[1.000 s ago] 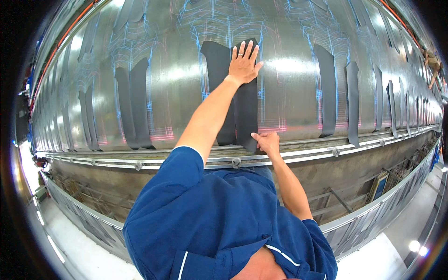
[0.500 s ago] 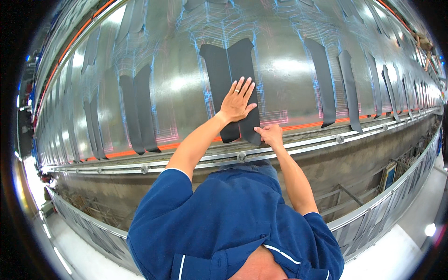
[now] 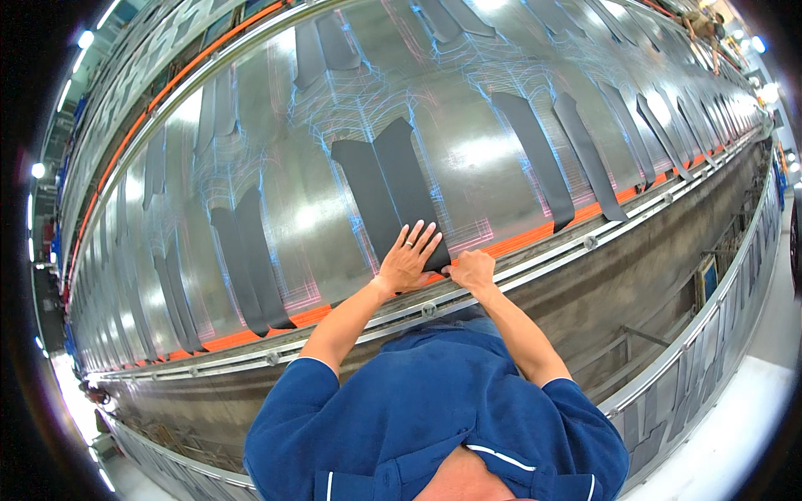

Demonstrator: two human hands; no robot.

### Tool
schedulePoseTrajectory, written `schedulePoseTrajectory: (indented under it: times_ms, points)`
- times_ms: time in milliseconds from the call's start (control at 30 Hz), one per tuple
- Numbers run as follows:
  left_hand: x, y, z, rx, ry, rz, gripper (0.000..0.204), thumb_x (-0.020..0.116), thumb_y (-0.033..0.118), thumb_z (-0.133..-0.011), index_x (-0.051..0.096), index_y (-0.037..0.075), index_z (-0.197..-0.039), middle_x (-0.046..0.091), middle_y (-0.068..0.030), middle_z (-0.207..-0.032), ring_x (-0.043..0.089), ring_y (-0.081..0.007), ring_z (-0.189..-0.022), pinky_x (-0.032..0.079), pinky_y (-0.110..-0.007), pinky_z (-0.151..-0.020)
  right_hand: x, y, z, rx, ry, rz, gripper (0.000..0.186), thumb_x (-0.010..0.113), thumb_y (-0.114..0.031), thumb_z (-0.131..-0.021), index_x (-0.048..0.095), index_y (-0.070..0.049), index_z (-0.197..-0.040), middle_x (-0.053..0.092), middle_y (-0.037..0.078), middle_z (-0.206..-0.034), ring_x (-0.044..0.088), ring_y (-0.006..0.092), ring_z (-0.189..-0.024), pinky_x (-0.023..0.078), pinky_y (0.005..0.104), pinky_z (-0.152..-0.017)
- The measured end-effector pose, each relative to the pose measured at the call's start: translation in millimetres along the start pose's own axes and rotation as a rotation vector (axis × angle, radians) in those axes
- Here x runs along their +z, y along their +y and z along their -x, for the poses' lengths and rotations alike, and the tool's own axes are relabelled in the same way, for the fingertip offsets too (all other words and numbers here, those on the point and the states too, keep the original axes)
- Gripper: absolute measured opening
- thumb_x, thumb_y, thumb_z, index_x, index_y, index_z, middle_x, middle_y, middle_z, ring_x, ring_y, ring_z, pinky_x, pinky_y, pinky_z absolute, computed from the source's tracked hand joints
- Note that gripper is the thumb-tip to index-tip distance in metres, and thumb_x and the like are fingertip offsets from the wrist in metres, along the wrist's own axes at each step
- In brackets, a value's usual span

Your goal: The person repeatedly places and smooths black rectangular material strips onto a large curved metallic surface marked with blue and red guide lines. The person works one strip at a time, pressing and smoothing each piece with both hands. Another person briefly appears and uses a phone to record the work.

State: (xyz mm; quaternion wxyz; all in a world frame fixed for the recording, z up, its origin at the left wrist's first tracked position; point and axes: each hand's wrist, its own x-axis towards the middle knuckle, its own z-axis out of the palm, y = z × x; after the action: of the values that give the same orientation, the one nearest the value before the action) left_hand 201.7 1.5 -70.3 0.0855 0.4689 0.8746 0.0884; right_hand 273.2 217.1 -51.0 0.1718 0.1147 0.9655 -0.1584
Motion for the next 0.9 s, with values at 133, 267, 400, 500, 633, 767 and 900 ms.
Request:
schedulePoseTrajectory:
  times_ms: [133, 267, 400, 500, 633, 767, 900]
  points:
    - [-7.7, 4.7, -2.1, 0.006, 0.002, 0.006, 0.105, 0.077, 0.057, -0.090, 0.032, 0.010, -0.172, 0.027, -0.0180, -0.179, 0.019, -0.0421, -0.167, 0.013, -0.059, -0.136, 36.4, 10.0, -2.9, -0.078, 0.137, 0.022, 0.044, 0.087, -0.050, -0.081, 0.084, -0.007, -0.083, 0.078, 0.021, -0.080, 0.080, 0.0384, -0.079, 0.062, 0.0491, -0.069]
    - [-10.1, 1.3, -6.8, 0.030, 0.071, 0.201, 0.096, 0.075, 0.053, -0.093, 0.037, 0.010, -0.170, 0.025, -0.0188, -0.180, 0.019, -0.0415, -0.167, 0.011, -0.057, -0.136, 39.9, 18.3, -4.2, -0.094, 0.147, 0.018, 0.038, 0.086, -0.045, -0.082, 0.084, -0.007, -0.085, 0.078, 0.021, -0.080, 0.080, 0.0378, -0.081, 0.062, 0.0507, -0.069]
    - [-0.1, -30.7, -57.9, -0.286, 0.300, 0.110, 0.086, 0.069, 0.043, -0.101, 0.033, 0.007, -0.171, 0.026, -0.0217, -0.180, 0.022, -0.0422, -0.167, 0.017, -0.057, -0.135, 5.6, 42.0, -14.0, -0.235, -0.028, -0.095, 0.033, 0.085, -0.045, -0.085, 0.082, -0.013, -0.081, 0.079, 0.017, -0.081, 0.078, 0.0390, -0.081, 0.061, 0.0494, -0.070]
    - [8.6, -89.2, -96.1, -0.668, 0.475, 0.022, 0.083, 0.058, 0.049, -0.108, 0.031, 0.003, -0.171, 0.026, -0.0263, -0.178, 0.022, -0.0461, -0.165, 0.016, -0.059, -0.134, -19.0, 77.0, -7.0, -0.390, 0.040, -0.200, 0.035, 0.085, -0.045, -0.088, 0.080, -0.012, -0.078, 0.077, 0.013, -0.076, 0.076, 0.0352, -0.074, 0.059, 0.0465, -0.067]
    - [0.7, -129.1, -115.9, -0.803, 0.454, -0.109, 0.084, 0.051, 0.055, -0.109, 0.031, 0.001, -0.170, 0.027, -0.0278, -0.177, 0.024, -0.0492, -0.164, 0.017, -0.062, -0.134, -60.4, 128.5, 10.6, -0.433, -0.008, -0.360, 0.030, 0.087, -0.037, -0.088, 0.080, -0.009, -0.078, 0.075, 0.010, -0.071, 0.075, 0.0301, -0.068, 0.057, 0.0420, -0.063]
    - [-7.2, -81.2, -148.1, -0.815, 0.534, -0.051, 0.077, 0.059, 0.046, -0.107, 0.036, 0.006, -0.169, 0.027, -0.0247, -0.178, 0.023, -0.0479, -0.164, 0.015, -0.063, -0.134, -92.8, 198.7, -1.7, -0.421, 0.052, -0.468, 0.024, 0.088, -0.031, -0.088, 0.078, -0.010, -0.081, 0.075, 0.010, -0.072, 0.073, 0.0276, -0.066, 0.056, 0.0405, -0.063]
    - [-21.6, 60.1, -205.1, -0.727, 0.621, 0.148, 0.064, 0.069, 0.027, -0.101, 0.049, 0.009, -0.159, 0.050, -0.0184, -0.163, 0.046, -0.0393, -0.151, 0.036, -0.055, -0.123, -126.4, 285.1, -31.0, -0.120, 0.183, -0.633, 0.023, 0.085, -0.030, -0.092, 0.080, -0.008, -0.087, 0.076, 0.010, -0.075, 0.074, 0.0261, -0.067, 0.057, 0.0398, -0.065]
